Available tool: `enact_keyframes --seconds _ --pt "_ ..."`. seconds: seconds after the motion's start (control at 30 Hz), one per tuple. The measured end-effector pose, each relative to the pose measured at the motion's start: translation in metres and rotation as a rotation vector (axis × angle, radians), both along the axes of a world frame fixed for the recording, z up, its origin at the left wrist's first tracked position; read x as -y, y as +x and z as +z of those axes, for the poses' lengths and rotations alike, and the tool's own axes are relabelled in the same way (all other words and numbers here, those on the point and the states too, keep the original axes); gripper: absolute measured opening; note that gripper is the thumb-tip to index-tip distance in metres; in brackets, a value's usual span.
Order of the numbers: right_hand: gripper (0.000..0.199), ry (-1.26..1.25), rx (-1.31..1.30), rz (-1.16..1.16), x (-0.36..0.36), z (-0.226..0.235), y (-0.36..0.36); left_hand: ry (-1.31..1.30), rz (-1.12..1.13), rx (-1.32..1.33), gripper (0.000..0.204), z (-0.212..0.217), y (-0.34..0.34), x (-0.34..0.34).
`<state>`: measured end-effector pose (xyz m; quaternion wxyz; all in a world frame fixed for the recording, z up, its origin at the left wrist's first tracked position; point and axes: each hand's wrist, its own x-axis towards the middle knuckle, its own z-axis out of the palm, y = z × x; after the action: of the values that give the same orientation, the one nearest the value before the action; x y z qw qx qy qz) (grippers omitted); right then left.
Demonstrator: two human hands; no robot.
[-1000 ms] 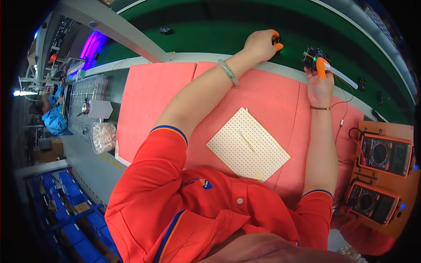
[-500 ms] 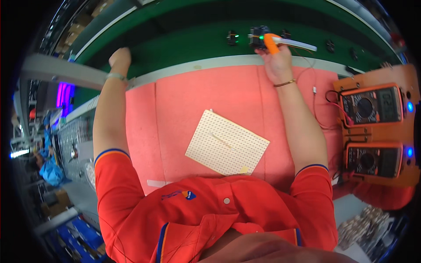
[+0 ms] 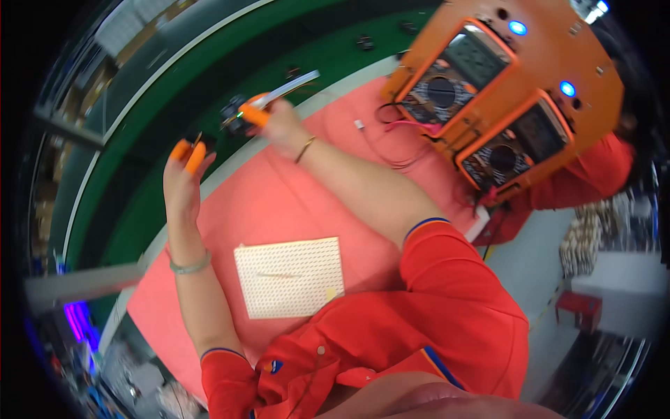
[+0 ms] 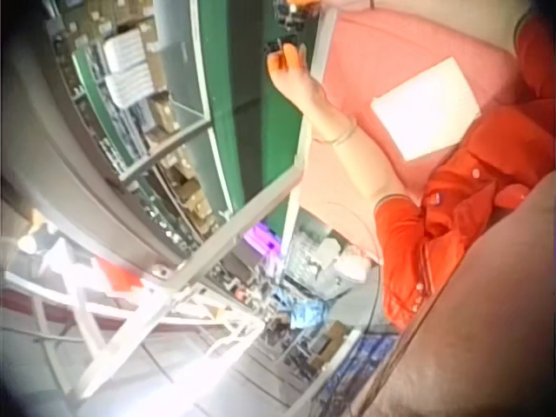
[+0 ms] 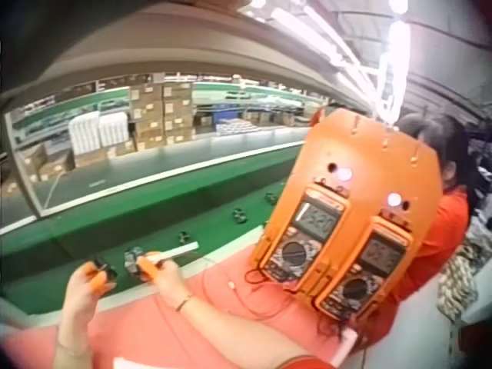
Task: Testing small electronic components using multimeters and a testing rig on a production floor.
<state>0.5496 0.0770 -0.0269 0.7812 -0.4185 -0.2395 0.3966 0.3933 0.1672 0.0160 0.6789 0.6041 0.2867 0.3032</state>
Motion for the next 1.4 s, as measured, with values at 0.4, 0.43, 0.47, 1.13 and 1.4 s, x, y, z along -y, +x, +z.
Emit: enact_keyframes --seconds 0.4,0.43,0.47,1.13,1.4 --pt "0.021 0.009 0.173 -0.016 0.009 0.006 -0.004 -0.142 -0.142 0.146 0.028 -0.024 0.011 0.010" --pt "0.020 0.009 0.218 0.000 0.008 0.006 -0.008 -0.144 -0.142 0.139 0.028 -0.024 0.010 0.010" --pt "0.020 0.009 0.210 0.002 0.008 0.007 -0.009 -0.118 -0.157 0.111 0.029 -0.024 0.010 0.011" --pt "0.024 -0.133 0.675 -0.019 0.002 0.011 -0.021 0.109 0.042 -0.113 0.033 -0.017 0.004 0.010" --pt "0.024 0.038 0.127 -0.066 0.005 0.013 0.011 0.023 0.005 0.364 0.026 0.003 -0.003 0.004"
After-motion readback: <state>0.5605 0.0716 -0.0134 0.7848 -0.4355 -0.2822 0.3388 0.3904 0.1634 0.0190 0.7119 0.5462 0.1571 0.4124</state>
